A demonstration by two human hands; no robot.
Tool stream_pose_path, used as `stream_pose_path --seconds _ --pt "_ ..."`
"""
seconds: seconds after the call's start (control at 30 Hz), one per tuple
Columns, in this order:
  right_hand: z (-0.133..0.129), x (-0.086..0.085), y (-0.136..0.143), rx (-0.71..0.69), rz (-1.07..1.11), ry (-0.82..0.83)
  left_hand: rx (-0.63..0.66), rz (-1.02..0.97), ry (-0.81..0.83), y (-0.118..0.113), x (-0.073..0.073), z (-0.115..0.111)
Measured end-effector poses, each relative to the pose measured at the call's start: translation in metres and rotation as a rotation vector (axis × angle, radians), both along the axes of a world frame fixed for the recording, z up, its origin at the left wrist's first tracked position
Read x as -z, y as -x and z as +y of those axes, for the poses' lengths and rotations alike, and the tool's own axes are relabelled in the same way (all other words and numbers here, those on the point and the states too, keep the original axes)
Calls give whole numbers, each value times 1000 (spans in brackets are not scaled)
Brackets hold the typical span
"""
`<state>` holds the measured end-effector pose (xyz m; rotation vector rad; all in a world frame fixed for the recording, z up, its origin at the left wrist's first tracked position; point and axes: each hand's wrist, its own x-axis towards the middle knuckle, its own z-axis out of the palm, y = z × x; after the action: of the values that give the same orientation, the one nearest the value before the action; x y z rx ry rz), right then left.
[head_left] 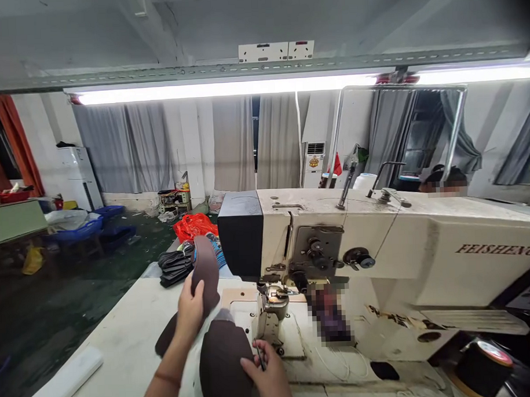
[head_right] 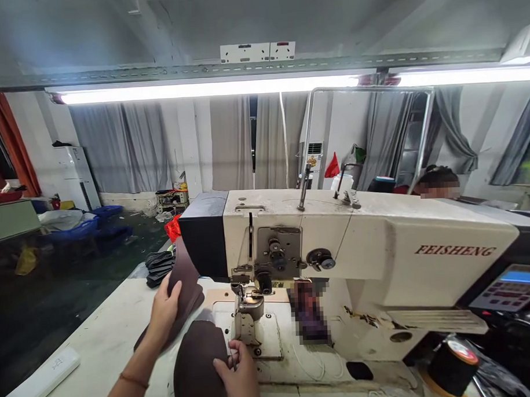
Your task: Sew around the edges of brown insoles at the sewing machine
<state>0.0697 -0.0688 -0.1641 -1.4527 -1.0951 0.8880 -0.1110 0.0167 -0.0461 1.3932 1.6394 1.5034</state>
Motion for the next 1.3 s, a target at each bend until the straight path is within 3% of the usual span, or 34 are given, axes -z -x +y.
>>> stream_pose_path --seconds 0.07,0.13,0.2,0.27,0.33,0.4,0.5,0.6,0.73,0.87,1.13,1.3 --pt "1 1 0 26 53 11 -3 158 142 37 14 -11" --pt "2 -1 1 31 98 22 -56 292 253 57 28 -25" --pt "3 -7 -1 16 138 37 -120 405 291 58 38 -38" --pt "3 -15 -5 -9 175 50 -136 504 244 42 41 -48" --pt "0 -24 -11 -25 206 51 -68 562 170 17 37 -57" --pt "-5 -33 -18 -25 228 40 99 464 166 -11 28 -65" --pt "-15 -44 -29 1 241 25 409 -64 264 -47 13 -78" --pt "-23 -57 -45 49 231 -19 552 -407 312 -69 -1 -82" --pt "-22 -78 -72 92 134 -142 543 -375 300 -81 -14 -71" --pt "-11 -92 -89 13 -89 -299 490 -295 280 -84 -19 -58" --pt "19 -93 -101 -289 -462 -567 544 -296 316 -81 -27 -50" --pt "26 -95 -103 -243 -482 -534 574 -298 335 -79 -39 -48"
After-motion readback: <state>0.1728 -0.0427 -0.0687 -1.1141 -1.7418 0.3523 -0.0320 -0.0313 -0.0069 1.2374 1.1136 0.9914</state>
